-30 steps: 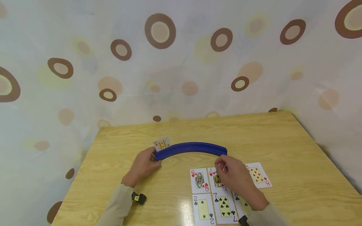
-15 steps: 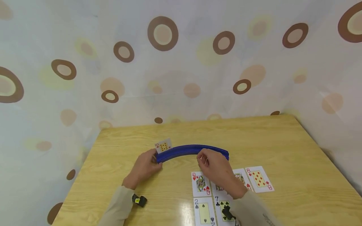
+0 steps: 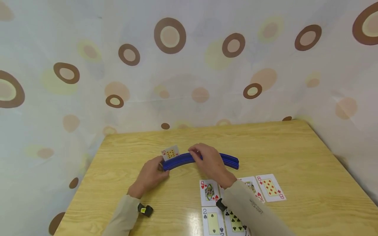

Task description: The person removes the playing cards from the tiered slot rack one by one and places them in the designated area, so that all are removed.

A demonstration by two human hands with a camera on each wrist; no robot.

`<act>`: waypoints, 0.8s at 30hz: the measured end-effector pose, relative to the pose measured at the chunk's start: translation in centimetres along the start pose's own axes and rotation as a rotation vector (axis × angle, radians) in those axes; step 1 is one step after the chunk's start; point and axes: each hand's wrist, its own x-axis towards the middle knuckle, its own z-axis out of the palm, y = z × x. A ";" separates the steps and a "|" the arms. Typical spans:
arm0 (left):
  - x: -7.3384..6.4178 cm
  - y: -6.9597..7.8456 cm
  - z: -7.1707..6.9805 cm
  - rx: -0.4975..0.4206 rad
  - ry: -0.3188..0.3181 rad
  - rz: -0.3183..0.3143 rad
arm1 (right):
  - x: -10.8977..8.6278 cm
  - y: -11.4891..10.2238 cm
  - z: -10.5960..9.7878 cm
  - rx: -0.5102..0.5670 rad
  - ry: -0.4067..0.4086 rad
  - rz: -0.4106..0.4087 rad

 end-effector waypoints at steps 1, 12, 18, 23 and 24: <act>0.0 0.0 0.0 0.001 0.000 0.002 | 0.2 -0.1 0.2 -0.010 -0.001 0.005; 0.8 -2.7 1.6 -0.003 0.030 0.082 | 2.6 -0.5 1.8 -0.040 0.002 -0.016; 1.1 -4.0 2.6 0.009 0.042 0.091 | 3.5 -0.8 2.5 -0.007 -0.011 -0.019; 0.8 -3.0 1.7 -0.019 0.060 0.128 | 3.8 -1.0 2.9 -0.001 -0.006 -0.018; 0.8 -3.1 1.7 -0.020 0.063 0.134 | 3.8 -1.0 3.0 -0.001 0.000 -0.018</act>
